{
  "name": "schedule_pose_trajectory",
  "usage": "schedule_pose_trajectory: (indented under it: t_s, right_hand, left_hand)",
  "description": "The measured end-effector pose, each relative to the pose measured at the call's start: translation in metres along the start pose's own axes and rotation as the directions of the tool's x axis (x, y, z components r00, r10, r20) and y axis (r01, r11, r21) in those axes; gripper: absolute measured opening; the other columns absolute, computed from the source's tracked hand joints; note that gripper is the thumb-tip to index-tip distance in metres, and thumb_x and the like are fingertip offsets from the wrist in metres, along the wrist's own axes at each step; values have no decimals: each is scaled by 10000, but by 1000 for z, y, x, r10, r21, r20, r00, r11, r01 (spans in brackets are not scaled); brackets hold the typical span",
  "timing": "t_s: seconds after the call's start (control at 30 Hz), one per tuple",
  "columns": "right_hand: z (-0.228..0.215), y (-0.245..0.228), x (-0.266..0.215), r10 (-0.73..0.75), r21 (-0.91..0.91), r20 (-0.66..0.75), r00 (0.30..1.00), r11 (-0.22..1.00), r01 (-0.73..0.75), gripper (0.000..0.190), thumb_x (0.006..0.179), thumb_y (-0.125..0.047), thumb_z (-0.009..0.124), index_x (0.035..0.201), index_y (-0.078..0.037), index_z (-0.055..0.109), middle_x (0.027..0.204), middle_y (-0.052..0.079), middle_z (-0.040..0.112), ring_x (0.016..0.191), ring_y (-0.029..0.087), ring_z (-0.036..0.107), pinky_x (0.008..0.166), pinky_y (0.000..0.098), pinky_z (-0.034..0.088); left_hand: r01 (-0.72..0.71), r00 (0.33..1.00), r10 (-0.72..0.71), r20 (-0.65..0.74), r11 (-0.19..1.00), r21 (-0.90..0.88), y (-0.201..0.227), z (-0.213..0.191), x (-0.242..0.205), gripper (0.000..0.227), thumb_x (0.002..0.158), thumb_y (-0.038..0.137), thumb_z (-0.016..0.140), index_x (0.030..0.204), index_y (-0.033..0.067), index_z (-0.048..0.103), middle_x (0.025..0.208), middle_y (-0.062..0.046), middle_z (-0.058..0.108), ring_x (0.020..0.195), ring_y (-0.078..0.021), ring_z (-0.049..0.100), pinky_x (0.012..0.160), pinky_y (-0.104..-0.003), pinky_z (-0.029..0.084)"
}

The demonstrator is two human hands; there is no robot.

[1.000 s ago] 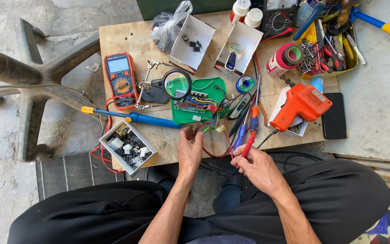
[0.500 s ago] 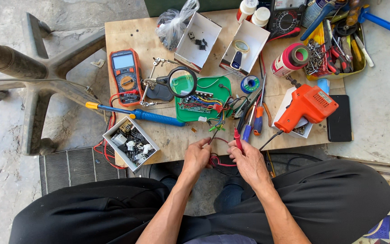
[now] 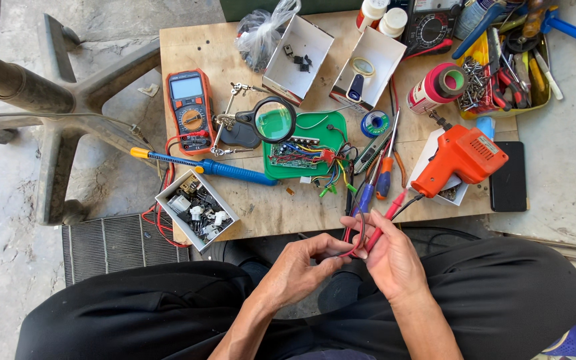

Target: The person sits cross-legged on the floor and inspects a small green circuit board with attached wires. They rotate the board to view both sides, then use a multimeter with red and black probes to test electrical continuity on the board's components.

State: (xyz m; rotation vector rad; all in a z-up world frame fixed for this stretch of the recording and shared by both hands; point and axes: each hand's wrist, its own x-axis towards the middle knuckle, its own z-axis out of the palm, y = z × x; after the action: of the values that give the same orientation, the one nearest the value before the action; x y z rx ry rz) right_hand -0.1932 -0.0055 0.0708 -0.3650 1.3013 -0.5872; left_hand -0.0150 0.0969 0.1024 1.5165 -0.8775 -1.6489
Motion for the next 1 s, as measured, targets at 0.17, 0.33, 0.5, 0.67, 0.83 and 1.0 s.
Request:
schedule_pose_trajectory:
  t_s: [0.17,0.33,0.5,0.67,0.83,1.0]
  right_hand:
    - [3,2,-19,-307,17,63,950,952,307,116,1035,-164,737,1012,-84,656,729,61,597,593,164,535,512,292,314]
    - [-1,-3,-25,-436,-183,39,899,882,435,171,1059,-189,706,1040,-31,643,718,81,616,620,149,533,539,288,319]
    - [-7,-11,-53,-399,-412,263,878,777,476,148,1004,-151,686,1001,-4,708,653,96,676,613,168,587,607,309,439]
    - [-16,-5,-59,-15,-865,307,952,414,286,127,992,-187,828,903,-114,774,613,-19,633,576,99,583,643,260,516]
    - [-5,-11,-59,51,-838,258,965,509,197,152,998,-192,761,909,-70,754,615,69,664,579,169,600,604,311,496]
    - [-26,-7,-49,24,-574,546,838,739,353,226,1023,-195,738,903,-16,667,589,75,575,570,205,589,551,322,455]
  left_hand:
    - [-138,974,147,170,988,-66,6,-3,-1,320,1055,174,701,1359,190,803,1238,45,853,1046,-4,701,981,-206,541]
    - [22,1000,-20,12,978,-207,-8,6,22,379,1046,377,667,1272,118,825,1113,-15,828,983,-87,724,955,-251,586]
    - [136,965,-239,-112,814,-564,3,7,47,710,1024,527,540,1475,9,724,1149,-144,833,927,-144,746,907,-279,629]
    - [141,958,-282,-49,614,-777,-35,6,80,218,1073,252,721,1153,56,670,1137,-177,845,852,-177,769,784,-306,685]
    - [68,977,-177,-117,783,-619,-7,3,76,261,1091,335,683,1140,78,680,898,-75,794,528,-104,614,522,-240,509]
    - [38,938,-147,-314,943,-330,10,-4,92,420,997,480,743,911,72,792,717,-50,714,568,-57,511,616,-235,500]
